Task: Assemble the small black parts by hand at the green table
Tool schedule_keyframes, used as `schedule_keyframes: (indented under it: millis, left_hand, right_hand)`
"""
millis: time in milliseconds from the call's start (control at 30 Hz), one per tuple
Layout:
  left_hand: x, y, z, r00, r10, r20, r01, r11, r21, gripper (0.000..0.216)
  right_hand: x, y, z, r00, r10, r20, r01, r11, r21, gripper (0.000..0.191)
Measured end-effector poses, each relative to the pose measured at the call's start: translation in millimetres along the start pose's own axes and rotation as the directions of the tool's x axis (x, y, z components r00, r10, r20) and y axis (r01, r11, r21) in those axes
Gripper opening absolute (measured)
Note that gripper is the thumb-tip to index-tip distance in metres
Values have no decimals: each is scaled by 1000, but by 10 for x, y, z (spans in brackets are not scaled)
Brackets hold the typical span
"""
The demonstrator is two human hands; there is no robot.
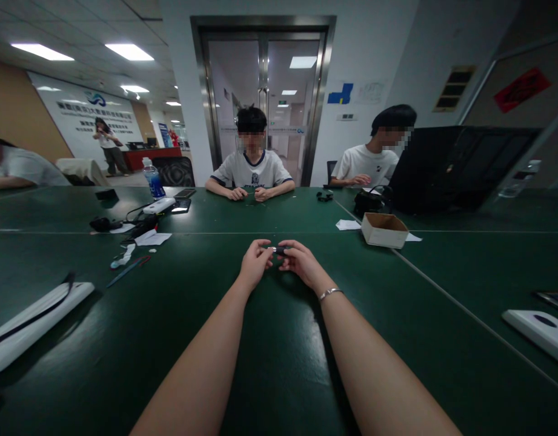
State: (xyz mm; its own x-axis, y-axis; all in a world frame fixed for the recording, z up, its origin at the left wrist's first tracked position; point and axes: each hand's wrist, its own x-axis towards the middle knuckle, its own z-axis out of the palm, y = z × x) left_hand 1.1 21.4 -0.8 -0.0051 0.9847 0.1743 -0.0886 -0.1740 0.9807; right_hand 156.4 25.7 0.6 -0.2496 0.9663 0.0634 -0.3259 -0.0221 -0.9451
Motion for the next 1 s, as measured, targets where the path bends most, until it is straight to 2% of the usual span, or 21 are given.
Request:
schedule_keyframes:
  millis: [267, 667, 767, 1000]
  left_hand:
    - [-14, 47, 0, 999, 25, 36, -25, 1000, -12, 31]
    - [47, -66, -33, 1000, 19, 7, -19, 999, 50, 52]
    - [33, -46, -21, 1000, 16, 7, -16, 998, 59, 51]
    - [-29, 79, 16, 998, -51, 24, 52, 998, -43, 44]
  right_hand:
    - [-1, 0, 7, 1000, 9, -4, -9, 1000, 6, 22]
    - [-24, -25, 17, 1000, 22, 4, -22, 1000, -6, 23]
    - [-24, -23, 19, 1000, 14, 8, -14, 1000, -2, 23]
    - [-18, -16, 18, 1000, 10, -17, -10, 1000, 11, 21]
